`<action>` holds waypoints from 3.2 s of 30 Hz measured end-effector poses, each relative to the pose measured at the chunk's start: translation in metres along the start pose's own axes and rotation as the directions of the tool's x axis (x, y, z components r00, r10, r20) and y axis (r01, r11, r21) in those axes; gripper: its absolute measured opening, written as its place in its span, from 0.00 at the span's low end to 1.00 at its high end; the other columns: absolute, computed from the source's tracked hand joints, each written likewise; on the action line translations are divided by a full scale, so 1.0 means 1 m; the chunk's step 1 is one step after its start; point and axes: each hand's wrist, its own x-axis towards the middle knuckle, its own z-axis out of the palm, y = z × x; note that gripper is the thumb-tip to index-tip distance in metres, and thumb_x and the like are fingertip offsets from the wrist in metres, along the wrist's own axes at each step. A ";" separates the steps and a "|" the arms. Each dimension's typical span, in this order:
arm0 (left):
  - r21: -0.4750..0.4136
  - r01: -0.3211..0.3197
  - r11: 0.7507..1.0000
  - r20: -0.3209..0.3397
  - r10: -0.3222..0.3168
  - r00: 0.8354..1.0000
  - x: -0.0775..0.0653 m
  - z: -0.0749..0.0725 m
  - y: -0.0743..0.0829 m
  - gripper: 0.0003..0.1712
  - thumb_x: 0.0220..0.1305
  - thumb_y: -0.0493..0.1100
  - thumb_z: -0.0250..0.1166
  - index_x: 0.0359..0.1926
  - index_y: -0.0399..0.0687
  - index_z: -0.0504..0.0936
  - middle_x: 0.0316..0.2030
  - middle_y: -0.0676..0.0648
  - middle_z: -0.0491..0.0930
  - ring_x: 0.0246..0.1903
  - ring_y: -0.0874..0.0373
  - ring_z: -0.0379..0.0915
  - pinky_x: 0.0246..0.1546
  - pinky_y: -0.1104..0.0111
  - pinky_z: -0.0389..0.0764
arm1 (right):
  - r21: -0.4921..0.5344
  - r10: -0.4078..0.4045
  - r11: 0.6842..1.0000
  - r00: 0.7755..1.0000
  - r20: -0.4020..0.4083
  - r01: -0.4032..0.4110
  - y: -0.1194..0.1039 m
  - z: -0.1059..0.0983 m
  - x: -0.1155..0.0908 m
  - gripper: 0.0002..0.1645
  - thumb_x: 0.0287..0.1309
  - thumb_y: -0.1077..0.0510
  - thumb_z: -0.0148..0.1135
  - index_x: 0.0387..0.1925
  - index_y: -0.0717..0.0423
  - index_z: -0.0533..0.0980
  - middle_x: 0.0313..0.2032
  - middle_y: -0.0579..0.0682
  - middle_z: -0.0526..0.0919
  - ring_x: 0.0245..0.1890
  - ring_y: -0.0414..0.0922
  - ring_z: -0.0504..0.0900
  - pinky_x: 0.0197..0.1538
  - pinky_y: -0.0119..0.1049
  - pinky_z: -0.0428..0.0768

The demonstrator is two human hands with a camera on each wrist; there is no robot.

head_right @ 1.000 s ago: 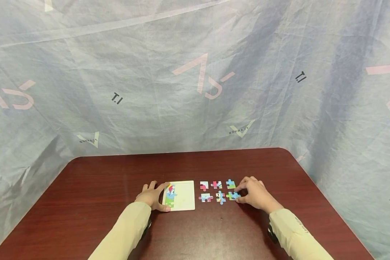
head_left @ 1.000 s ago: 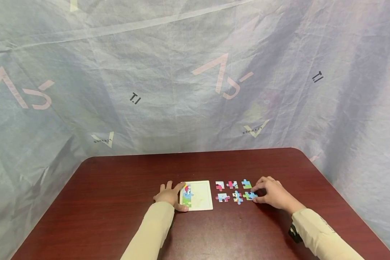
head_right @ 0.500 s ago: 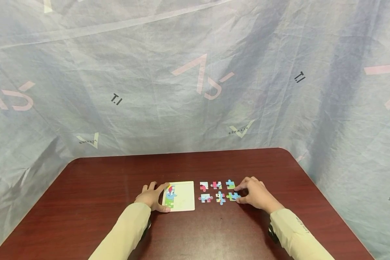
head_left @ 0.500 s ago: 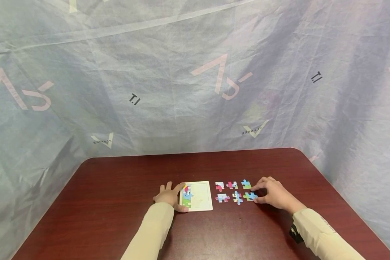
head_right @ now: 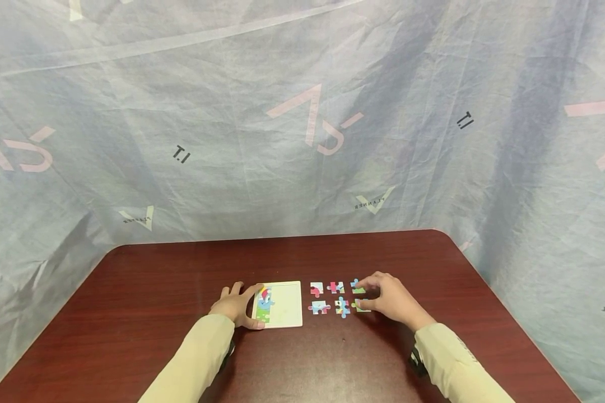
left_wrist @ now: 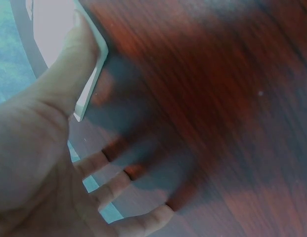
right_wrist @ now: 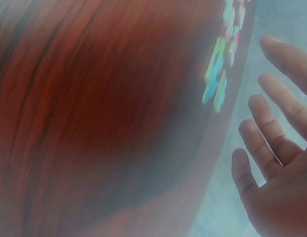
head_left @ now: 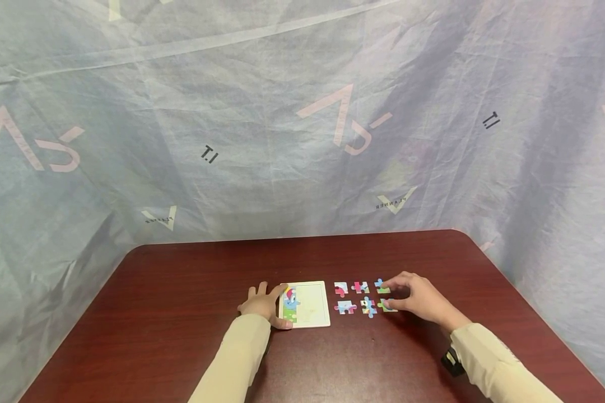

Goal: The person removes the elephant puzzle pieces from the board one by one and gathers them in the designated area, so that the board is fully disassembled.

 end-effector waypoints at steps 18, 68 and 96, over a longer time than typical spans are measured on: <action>-0.009 0.002 1.000 -0.007 -0.002 1.000 -0.001 -0.001 0.000 0.53 0.46 0.47 0.85 0.72 0.54 0.69 0.69 0.34 0.62 0.65 0.34 0.58 0.54 0.31 0.70 | 0.064 0.017 0.998 0.998 -0.053 -0.013 -0.027 0.024 0.016 0.18 0.54 0.54 0.78 0.46 0.57 0.86 0.34 0.47 0.82 0.35 0.44 0.78 0.34 0.34 0.76; 0.005 0.023 1.000 -0.006 -0.023 1.000 0.003 0.001 0.001 0.53 0.45 0.51 0.85 0.72 0.55 0.70 0.68 0.36 0.64 0.64 0.35 0.60 0.56 0.30 0.69 | 0.068 0.131 0.989 0.991 0.030 -0.133 -0.117 0.107 0.080 0.11 0.48 0.58 0.81 0.36 0.54 0.88 0.32 0.48 0.81 0.29 0.42 0.76 0.30 0.36 0.75; 0.049 0.037 0.998 0.038 -0.039 0.999 0.005 -0.001 0.001 0.54 0.47 0.54 0.84 0.73 0.57 0.68 0.65 0.39 0.64 0.62 0.38 0.60 0.51 0.34 0.75 | -0.234 0.101 0.969 0.994 0.052 -0.086 -0.140 0.131 0.100 0.08 0.51 0.55 0.80 0.36 0.49 0.90 0.42 0.47 0.89 0.45 0.52 0.83 0.46 0.49 0.77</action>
